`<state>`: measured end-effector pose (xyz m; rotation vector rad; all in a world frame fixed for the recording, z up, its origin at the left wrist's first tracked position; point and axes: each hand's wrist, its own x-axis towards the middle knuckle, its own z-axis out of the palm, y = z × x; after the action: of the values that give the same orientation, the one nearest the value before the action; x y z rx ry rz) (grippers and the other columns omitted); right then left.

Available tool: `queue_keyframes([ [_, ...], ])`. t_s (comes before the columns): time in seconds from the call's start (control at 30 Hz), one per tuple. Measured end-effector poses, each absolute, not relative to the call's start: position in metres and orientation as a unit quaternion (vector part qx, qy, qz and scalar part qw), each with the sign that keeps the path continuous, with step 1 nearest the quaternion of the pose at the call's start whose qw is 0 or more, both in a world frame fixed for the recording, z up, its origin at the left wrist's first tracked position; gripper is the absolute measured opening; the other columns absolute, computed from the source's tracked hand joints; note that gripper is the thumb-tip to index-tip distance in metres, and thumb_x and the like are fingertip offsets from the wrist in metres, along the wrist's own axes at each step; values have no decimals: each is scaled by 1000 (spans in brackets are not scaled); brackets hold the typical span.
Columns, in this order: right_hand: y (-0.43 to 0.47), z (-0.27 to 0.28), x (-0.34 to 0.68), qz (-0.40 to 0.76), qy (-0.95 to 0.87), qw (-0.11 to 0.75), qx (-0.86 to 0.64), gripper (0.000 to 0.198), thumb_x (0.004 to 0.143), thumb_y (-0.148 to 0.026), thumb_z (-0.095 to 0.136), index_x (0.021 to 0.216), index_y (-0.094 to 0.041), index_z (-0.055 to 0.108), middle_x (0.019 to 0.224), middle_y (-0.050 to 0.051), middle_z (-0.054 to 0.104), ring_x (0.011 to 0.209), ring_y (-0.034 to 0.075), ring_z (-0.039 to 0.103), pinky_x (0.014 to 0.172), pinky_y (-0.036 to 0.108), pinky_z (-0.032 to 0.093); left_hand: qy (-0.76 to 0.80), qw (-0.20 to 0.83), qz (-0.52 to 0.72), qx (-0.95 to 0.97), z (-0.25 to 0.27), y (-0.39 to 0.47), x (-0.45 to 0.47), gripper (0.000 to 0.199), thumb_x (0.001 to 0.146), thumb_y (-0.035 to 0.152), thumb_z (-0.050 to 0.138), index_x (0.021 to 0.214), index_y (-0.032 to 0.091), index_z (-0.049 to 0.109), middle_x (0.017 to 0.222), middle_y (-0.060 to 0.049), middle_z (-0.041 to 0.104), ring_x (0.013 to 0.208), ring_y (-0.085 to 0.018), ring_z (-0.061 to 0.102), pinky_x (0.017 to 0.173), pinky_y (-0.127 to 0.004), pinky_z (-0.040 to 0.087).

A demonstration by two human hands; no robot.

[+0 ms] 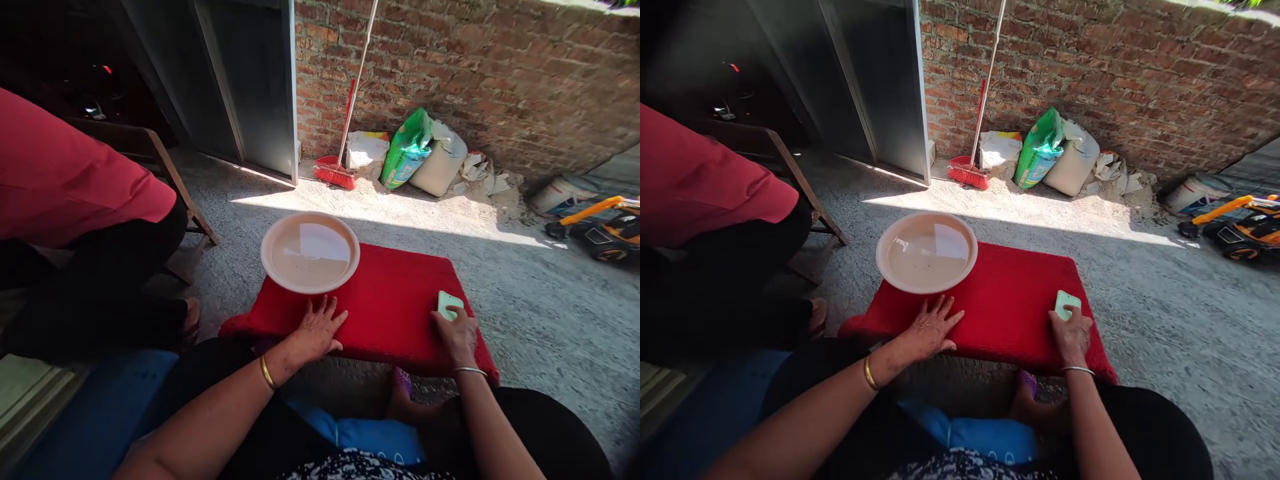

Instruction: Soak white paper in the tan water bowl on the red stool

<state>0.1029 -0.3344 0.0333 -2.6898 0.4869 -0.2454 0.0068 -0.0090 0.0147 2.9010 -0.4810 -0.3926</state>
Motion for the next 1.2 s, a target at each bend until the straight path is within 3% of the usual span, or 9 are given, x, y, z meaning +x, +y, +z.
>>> queue_keyframes([
  [0.23, -225, 6, 56, 27, -84, 321, -943, 33, 61, -33, 75, 94, -35, 74, 96, -3, 64, 90, 18, 65, 80, 27, 50, -147, 74, -134, 977, 19, -2, 4, 84, 84, 55, 72, 156, 25, 41, 164, -23, 27, 151, -43, 23, 114, -71, 26],
  [0.37, -306, 28, 75, -40, 18, 308, -950, 36, 66, -42, 68, 97, -26, 71, 93, 3, 63, 94, 25, 61, 87, 38, 50, -146, 69, -134, 978, 17, 0, -1, 86, 81, 50, 77, 156, 27, 40, 163, -23, 28, 151, -44, 24, 113, -72, 27],
  [0.47, -378, 45, 87, -87, 157, 260, -949, 37, 70, -43, 60, 98, -20, 68, 85, 7, 58, 90, 31, 58, 80, 47, 49, -140, 71, -148, 976, 22, 1, -1, 87, 81, 48, 77, 157, 27, 39, 164, -23, 26, 151, -45, 22, 112, -73, 26],
  [0.57, -388, 43, 78, -84, 215, 231, -945, 39, 71, -41, 58, 101, -17, 67, 86, 10, 55, 87, 34, 58, 75, 50, 48, -130, 74, -166, 975, 29, 0, 3, 90, 81, 48, 77, 158, 27, 36, 165, -23, 22, 151, -46, 19, 112, -74, 27],
  [0.67, -331, 26, 43, -44, 141, 251, -957, 40, 72, -39, 62, 107, -21, 68, 100, 9, 55, 92, 30, 61, 81, 46, 49, -120, 74, -181, 973, 35, 1, 6, 93, 81, 49, 77, 159, 25, 33, 165, -25, 18, 152, -46, 17, 112, -72, 27],
  [0.8, -253, 12, -6, 67, -74, 322, -942, 35, 68, -26, 68, 102, -34, 71, 104, -1, 59, 89, 18, 64, 79, 30, 50, -114, 65, -181, 975, 37, 2, 6, 91, 82, 48, 76, 159, 25, 34, 165, -25, 20, 152, -44, 16, 113, -71, 27],
  [0.93, -289, 20, -5, 41, -101, 381, -918, 33, 73, -34, 64, 105, -30, 69, 105, 3, 58, 94, 21, 62, 86, 35, 50, -115, 57, -178, 976, 36, 6, 2, 89, 83, 48, 75, 159, 24, 35, 165, -25, 21, 152, -44, 18, 113, -70, 27],
  [1.07, -391, 28, 21, -86, 154, 276, -945, 45, 66, -51, 64, 100, -22, 68, 94, 7, 54, 99, 32, 57, 91, 49, 48, -106, 59, -189, 974, 39, 10, 1, 90, 82, 47, 76, 159, 25, 35, 165, -24, 21, 151, -46, 19, 112, -71, 29],
  [1.2, -402, 18, 14, -61, 249, 202, -945, 54, 69, -53, 61, 110, -19, 67, 97, 10, 52, 95, 33, 58, 84, 49, 49, -97, 64, -195, 974, 44, 12, 5, 90, 81, 46, 77, 158, 26, 35, 166, -24, 20, 152, -46, 16, 112, -71, 29],
])
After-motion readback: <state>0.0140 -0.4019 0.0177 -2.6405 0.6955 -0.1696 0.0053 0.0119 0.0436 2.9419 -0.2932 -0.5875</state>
